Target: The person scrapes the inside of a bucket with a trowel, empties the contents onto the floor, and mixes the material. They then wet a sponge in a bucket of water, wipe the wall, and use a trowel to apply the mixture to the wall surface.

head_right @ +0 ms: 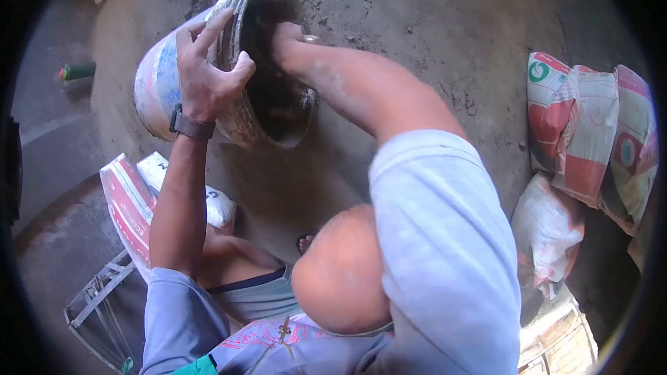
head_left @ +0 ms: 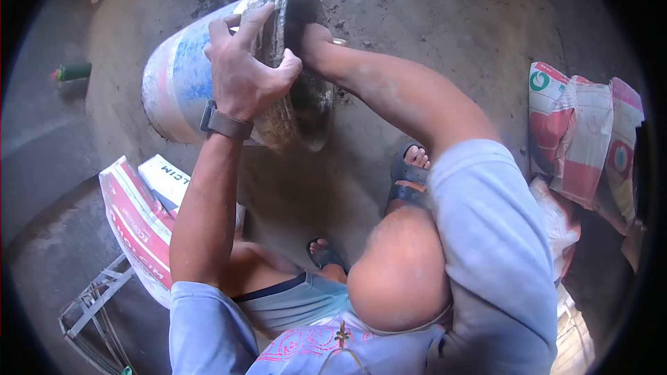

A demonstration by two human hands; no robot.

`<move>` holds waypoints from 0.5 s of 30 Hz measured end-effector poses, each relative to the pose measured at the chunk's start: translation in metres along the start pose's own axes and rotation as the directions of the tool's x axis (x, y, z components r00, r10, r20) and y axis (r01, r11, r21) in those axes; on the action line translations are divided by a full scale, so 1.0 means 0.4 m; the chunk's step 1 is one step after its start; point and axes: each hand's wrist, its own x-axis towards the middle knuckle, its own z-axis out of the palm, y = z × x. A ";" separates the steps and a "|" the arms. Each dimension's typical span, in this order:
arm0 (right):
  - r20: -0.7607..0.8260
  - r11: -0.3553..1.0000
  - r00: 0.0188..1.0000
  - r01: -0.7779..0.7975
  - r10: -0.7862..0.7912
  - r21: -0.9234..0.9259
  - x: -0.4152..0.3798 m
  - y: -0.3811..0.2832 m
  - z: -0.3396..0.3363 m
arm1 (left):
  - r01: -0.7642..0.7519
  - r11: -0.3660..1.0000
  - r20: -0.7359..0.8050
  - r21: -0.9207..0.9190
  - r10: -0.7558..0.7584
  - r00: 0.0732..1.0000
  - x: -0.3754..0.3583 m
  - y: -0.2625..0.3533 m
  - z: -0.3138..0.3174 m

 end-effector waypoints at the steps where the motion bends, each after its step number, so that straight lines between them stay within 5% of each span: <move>1: 0.076 1.000 0.997 0.022 -0.022 0.003 0.011 -0.013 0.005 | -0.012 1.000 -0.017 -0.020 0.012 1.000 -0.005 0.003 -0.002; 5: 0.416 0.993 0.906 0.109 -0.083 -0.041 -0.012 -0.027 0.022 | -0.033 0.996 -0.061 -0.083 0.028 0.998 -0.035 0.008 -0.008; 9: 0.725 0.985 0.681 0.170 -0.102 -0.021 -0.071 -0.020 -0.001 | -0.038 0.987 -0.108 -0.158 0.021 0.994 -0.056 0.013 -0.004; 15: 0.872 0.983 0.474 -0.062 -0.122 0.171 -0.147 0.039 -0.015 | -0.030 0.980 -0.132 -0.198 0.004 0.991 -0.064 0.013 0.001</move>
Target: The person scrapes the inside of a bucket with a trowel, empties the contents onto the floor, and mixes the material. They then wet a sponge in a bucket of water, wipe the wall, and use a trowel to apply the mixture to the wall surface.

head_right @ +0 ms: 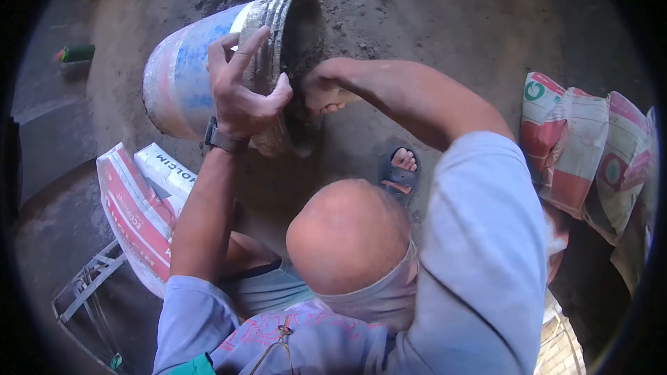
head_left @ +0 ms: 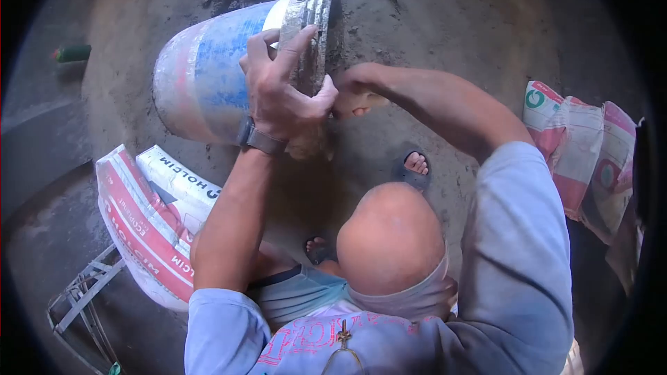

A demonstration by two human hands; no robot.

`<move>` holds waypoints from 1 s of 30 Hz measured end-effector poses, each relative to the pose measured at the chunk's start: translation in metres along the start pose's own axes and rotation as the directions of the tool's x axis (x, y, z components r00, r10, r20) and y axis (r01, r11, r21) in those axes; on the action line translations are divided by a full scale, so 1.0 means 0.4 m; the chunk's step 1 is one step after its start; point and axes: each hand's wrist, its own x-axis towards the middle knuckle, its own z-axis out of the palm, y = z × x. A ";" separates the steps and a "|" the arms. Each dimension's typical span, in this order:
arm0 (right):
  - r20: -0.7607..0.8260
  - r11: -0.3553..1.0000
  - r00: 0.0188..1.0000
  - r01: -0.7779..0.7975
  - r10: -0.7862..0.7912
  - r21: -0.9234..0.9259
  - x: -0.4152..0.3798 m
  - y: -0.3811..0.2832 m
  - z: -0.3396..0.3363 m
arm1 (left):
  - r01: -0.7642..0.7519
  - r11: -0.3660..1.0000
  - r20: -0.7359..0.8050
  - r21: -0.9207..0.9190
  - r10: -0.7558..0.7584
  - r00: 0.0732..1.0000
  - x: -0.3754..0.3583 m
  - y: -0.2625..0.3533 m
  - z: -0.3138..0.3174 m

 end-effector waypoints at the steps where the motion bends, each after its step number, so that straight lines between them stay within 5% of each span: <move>1: 0.020 0.996 1.000 -0.002 0.000 0.084 -0.010 0.028 0.010 | -0.025 1.000 -0.006 -0.004 0.025 1.000 0.008 -0.003 0.001; 3: 0.065 0.969 0.998 0.002 -0.019 0.247 -0.054 0.068 0.043 | -0.006 1.000 -0.014 -0.009 0.005 1.000 0.020 -0.021 0.010; 7: -0.151 0.800 0.970 0.242 -0.189 0.549 -0.206 0.142 0.127 | 0.025 1.000 -0.011 0.000 -0.025 1.000 0.059 -0.045 0.020; 11: -0.384 0.647 0.923 0.273 0.033 0.712 -0.332 0.207 0.196 | 0.045 0.999 0.004 0.024 -0.045 0.999 0.103 -0.058 0.025; 13: -0.619 0.722 0.747 0.288 0.242 0.630 -0.343 0.249 0.215 | 0.068 0.997 0.012 0.036 -0.068 0.998 0.120 -0.060 0.029; 14: -0.622 0.721 0.744 0.288 0.246 0.630 -0.323 0.267 0.225 | 0.063 0.998 0.012 0.032 -0.063 0.998 0.125 -0.058 0.031; 16: -0.925 0.913 0.278 0.243 0.258 0.328 -0.270 0.272 0.233 | 0.090 0.993 0.032 0.072 -0.093 0.995 0.138 -0.051 0.030; 17: -0.940 0.935 0.172 0.151 0.294 0.320 -0.241 0.247 0.224 | 0.086 0.992 0.034 0.091 -0.089 0.995 0.139 -0.054 0.030; 20: -0.927 0.929 0.069 -0.018 0.369 0.369 -0.034 0.345 0.173 | 0.074 0.994 0.018 0.081 -0.076 0.997 0.138 -0.056 0.031; 23: -0.860 0.884 0.212 -0.058 0.464 0.463 -0.034 0.333 0.106 | 0.066 0.997 0.028 0.045 -0.067 0.997 0.136 -0.056 0.027; 27: -0.884 0.891 0.104 -0.043 0.455 0.453 -0.052 0.343 0.177 | 0.082 0.990 0.042 0.113 -0.087 0.995 0.141 -0.053 0.026; 30: -0.860 0.883 0.226 -0.001 0.457 0.469 -0.108 0.351 0.202 | 0.107 0.990 0.068 0.090 -0.113 0.991 0.130 -0.052 0.017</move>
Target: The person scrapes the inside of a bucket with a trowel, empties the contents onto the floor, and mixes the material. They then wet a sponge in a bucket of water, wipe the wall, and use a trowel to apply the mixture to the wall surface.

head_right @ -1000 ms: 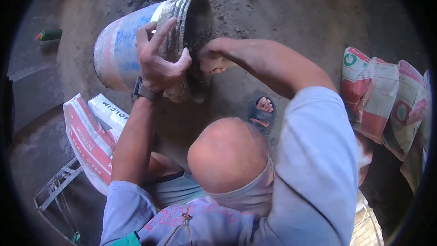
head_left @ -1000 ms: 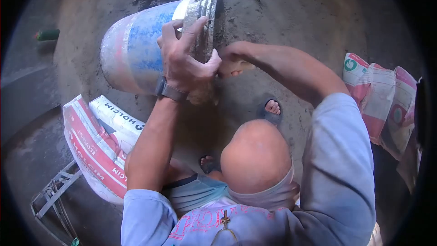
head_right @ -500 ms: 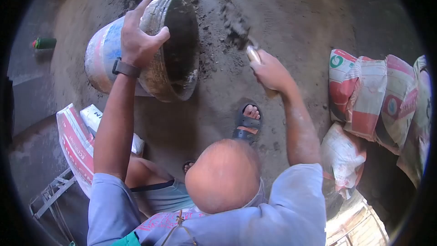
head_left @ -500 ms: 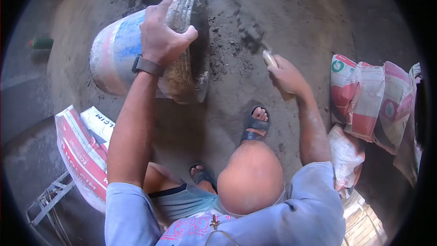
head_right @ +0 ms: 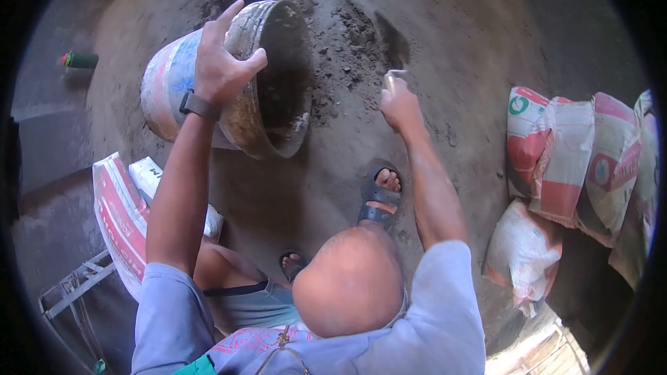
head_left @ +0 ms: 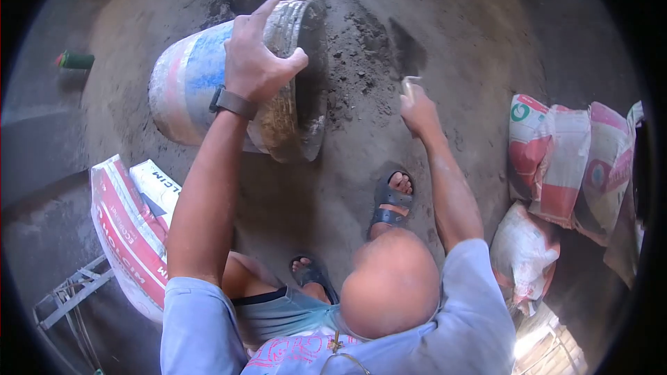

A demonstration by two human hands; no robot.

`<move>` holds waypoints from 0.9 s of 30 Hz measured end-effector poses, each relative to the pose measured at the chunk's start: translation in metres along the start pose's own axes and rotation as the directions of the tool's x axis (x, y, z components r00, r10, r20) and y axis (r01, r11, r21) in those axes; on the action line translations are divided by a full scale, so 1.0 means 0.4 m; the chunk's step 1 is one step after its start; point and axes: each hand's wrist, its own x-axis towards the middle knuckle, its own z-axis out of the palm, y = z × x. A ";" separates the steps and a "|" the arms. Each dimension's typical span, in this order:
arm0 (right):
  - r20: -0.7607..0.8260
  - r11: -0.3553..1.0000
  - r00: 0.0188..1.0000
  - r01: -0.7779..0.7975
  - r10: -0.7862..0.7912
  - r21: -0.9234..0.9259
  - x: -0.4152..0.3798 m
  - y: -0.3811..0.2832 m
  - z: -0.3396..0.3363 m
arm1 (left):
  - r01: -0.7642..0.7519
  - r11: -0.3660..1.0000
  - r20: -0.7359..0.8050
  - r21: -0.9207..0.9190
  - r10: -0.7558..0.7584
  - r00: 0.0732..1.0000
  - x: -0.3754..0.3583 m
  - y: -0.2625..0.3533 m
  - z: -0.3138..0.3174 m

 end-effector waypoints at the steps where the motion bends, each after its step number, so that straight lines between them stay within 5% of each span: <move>1: -0.119 0.998 0.992 0.045 -0.038 0.051 -0.035 -0.007 -0.014 | -0.011 1.000 -0.014 0.005 0.011 1.000 -0.009 0.003 0.000; 3: -0.224 0.992 0.973 0.078 -0.055 0.096 -0.089 0.006 -0.039 | -0.031 0.999 -0.010 -0.010 0.031 0.999 -0.030 0.010 -0.005; 5: -0.039 0.991 0.994 0.095 -0.099 -0.089 -0.116 0.020 -0.070 | -0.039 0.999 0.006 0.004 0.038 0.999 -0.034 0.005 -0.004; 9: 0.096 0.970 0.970 0.232 -0.225 -0.070 -0.170 -0.037 -0.101 | -0.028 0.999 0.015 0.020 0.027 1.000 -0.003 -0.001 -0.004; 11: 0.072 0.840 0.862 0.505 -0.501 -0.200 -0.153 -0.081 -0.105 | -0.020 0.999 0.022 0.027 0.020 1.000 0.010 -0.003 0.002; 13: 0.144 0.738 0.797 0.599 -0.586 -0.311 -0.082 -0.161 -0.116 | -0.024 0.999 0.029 0.032 0.023 0.999 0.015 -0.008 0.007; 15: 0.037 0.671 0.736 0.634 -0.675 -0.384 0.004 -0.240 -0.099 | -0.031 0.998 0.049 0.057 0.029 0.998 0.007 -0.004 0.003; 20: 0.079 0.747 0.834 0.528 -0.546 -0.404 0.106 -0.285 -0.010 | -0.024 0.997 0.047 0.076 0.020 0.999 0.005 -0.009 0.014; 22: 0.185 0.970 0.953 0.244 -0.241 0.008 0.108 -0.243 0.040 | -0.038 0.998 0.038 0.059 0.036 0.999 0.015 -0.014 0.011; 26: 0.389 0.859 0.862 0.442 -0.326 -0.259 0.028 -0.185 0.104 | -0.019 1.000 0.023 0.004 0.018 1.000 0.015 -0.007 0.007; 27: 0.539 0.760 0.769 0.565 -0.343 -0.321 0.019 -0.215 0.053 | -0.014 1.000 0.002 0.016 0.014 1.000 0.011 -0.012 0.016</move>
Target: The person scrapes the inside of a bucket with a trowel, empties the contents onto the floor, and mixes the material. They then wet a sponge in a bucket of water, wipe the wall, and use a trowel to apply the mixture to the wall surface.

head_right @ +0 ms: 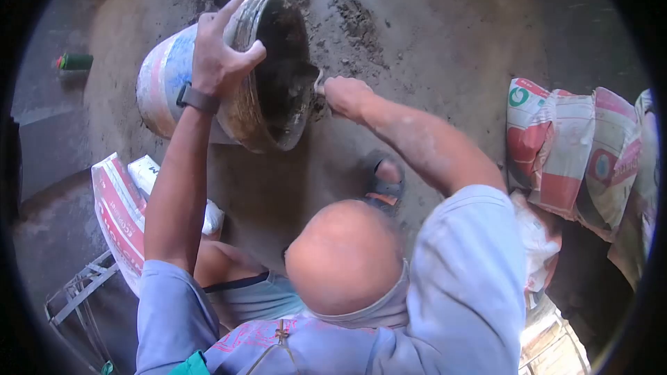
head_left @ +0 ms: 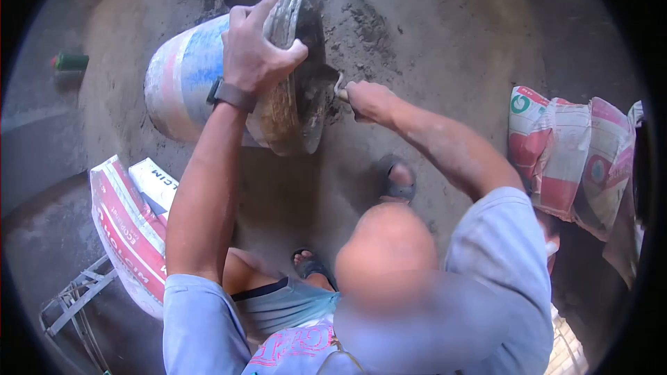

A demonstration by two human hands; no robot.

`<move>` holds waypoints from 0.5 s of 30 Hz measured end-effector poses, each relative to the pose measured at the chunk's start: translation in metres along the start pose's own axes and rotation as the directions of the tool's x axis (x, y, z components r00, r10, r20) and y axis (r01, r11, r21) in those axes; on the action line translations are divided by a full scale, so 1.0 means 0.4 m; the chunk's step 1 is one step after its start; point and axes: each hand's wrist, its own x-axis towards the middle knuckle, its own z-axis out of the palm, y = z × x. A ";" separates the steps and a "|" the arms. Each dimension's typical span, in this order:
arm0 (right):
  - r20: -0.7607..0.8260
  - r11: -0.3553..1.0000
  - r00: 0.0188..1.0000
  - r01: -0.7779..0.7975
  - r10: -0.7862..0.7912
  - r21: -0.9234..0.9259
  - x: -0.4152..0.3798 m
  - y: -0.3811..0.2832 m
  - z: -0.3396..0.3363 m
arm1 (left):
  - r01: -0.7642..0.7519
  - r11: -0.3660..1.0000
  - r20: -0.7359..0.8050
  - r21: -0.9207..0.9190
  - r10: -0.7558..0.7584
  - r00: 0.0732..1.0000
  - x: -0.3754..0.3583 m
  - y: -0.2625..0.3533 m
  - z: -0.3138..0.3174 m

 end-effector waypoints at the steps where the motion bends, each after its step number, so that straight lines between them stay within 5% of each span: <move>1: -0.002 1.000 1.000 -0.003 0.003 -0.003 -0.019 -0.003 -0.060 | -0.002 1.000 -0.003 -0.003 0.002 1.000 0.000 0.006 0.004; 3: 0.126 0.993 0.991 0.059 -0.046 -0.098 -0.016 -0.013 -0.175 | -0.012 0.999 -0.012 0.037 0.012 1.000 0.001 0.006 0.002; 5: -0.371 0.996 0.928 0.008 -0.040 -0.088 0.036 0.025 -0.227 | 0.019 0.999 0.012 0.032 -0.020 1.000 -0.002 0.006 0.000; 6: -0.258 0.977 0.947 -0.161 0.192 0.136 0.076 0.027 -0.198 | 0.008 1.000 0.002 0.013 -0.008 1.000 0.007 0.005 0.001; 9: -0.217 0.998 0.975 0.054 -0.057 -0.019 0.066 0.026 0.015 | 0.019 1.000 0.041 -0.006 -0.018 0.999 -0.014 0.011 -0.007; 11: -0.155 0.999 0.988 -0.003 0.008 0.035 -0.002 -0.047 0.064 | 0.006 1.000 0.014 0.002 -0.006 1.000 -0.014 0.018 -0.013; 12: -0.157 1.000 0.988 0.000 0.005 0.028 0.000 -0.050 0.019 | -0.007 1.000 0.001 -0.021 0.007 1.000 -0.012 0.019 -0.015; 14: 0.180 0.999 0.983 0.035 -0.037 0.015 -0.026 -0.062 -0.103 | -0.011 0.999 0.011 -0.052 0.012 1.000 -0.028 0.022 -0.009; 15: 0.121 1.000 0.993 0.005 -0.007 0.020 -0.026 -0.058 -0.136 | -0.014 1.000 -0.004 -0.023 0.014 1.000 -0.022 0.016 -0.007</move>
